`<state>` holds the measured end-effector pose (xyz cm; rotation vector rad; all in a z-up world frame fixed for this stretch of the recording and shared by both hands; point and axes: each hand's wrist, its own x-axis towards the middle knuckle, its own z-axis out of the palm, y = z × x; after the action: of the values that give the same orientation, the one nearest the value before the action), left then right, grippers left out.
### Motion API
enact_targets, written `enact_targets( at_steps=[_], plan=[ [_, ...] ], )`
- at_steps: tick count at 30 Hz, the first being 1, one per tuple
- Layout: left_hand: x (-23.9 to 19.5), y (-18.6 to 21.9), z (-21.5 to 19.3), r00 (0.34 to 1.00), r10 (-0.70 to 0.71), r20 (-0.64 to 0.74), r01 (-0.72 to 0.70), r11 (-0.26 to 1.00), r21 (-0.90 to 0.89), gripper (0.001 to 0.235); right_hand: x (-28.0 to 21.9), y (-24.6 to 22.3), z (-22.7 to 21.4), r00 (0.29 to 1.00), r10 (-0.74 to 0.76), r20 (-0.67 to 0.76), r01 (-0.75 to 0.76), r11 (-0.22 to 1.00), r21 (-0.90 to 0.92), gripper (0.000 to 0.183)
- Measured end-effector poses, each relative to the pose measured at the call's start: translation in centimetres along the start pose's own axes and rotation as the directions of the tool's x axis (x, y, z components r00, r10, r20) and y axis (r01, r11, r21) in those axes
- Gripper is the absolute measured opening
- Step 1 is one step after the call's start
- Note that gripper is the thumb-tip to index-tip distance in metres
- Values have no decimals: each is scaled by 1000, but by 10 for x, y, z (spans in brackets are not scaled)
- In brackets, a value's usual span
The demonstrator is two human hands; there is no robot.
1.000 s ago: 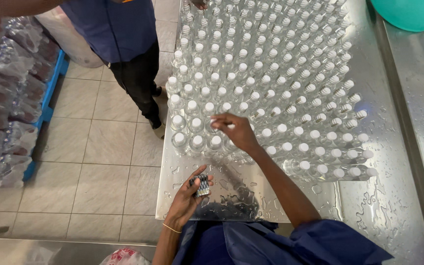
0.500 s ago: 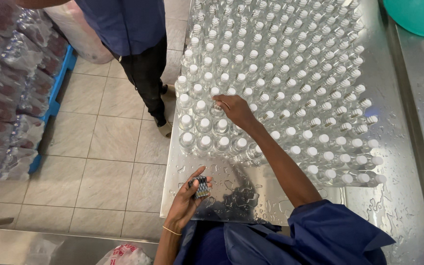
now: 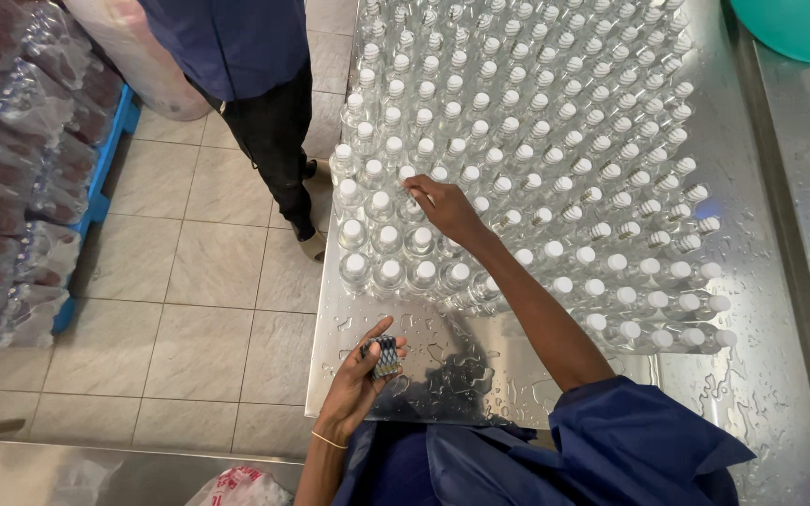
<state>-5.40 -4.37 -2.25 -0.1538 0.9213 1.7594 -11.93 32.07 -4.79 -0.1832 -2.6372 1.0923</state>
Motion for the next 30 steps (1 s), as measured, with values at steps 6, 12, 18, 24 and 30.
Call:
enact_targets(
  at_steps=[6,12,18,24,30],
  plan=[
    [2,-1,1,1000,-6,-6,6,1000,-3,76,-1,-9,-24,977,99,191,-90,994,-56,36],
    [2,1,1,1000,-13,-17,13,1000,-1,76,-6,-7,-43,917,130,378,-49,975,-216,28],
    [5,0,2,1000,-13,3,13,1000,-4,77,6,0,-31,951,-24,308,127,940,-318,7],
    [4,1,3,1000,-21,-6,21,1000,10,76,11,-27,-35,909,125,397,50,915,-401,42],
    [5,-1,6,999,-35,-20,35,999,10,76,7,-45,-37,913,64,402,143,874,-465,51]
  ],
)
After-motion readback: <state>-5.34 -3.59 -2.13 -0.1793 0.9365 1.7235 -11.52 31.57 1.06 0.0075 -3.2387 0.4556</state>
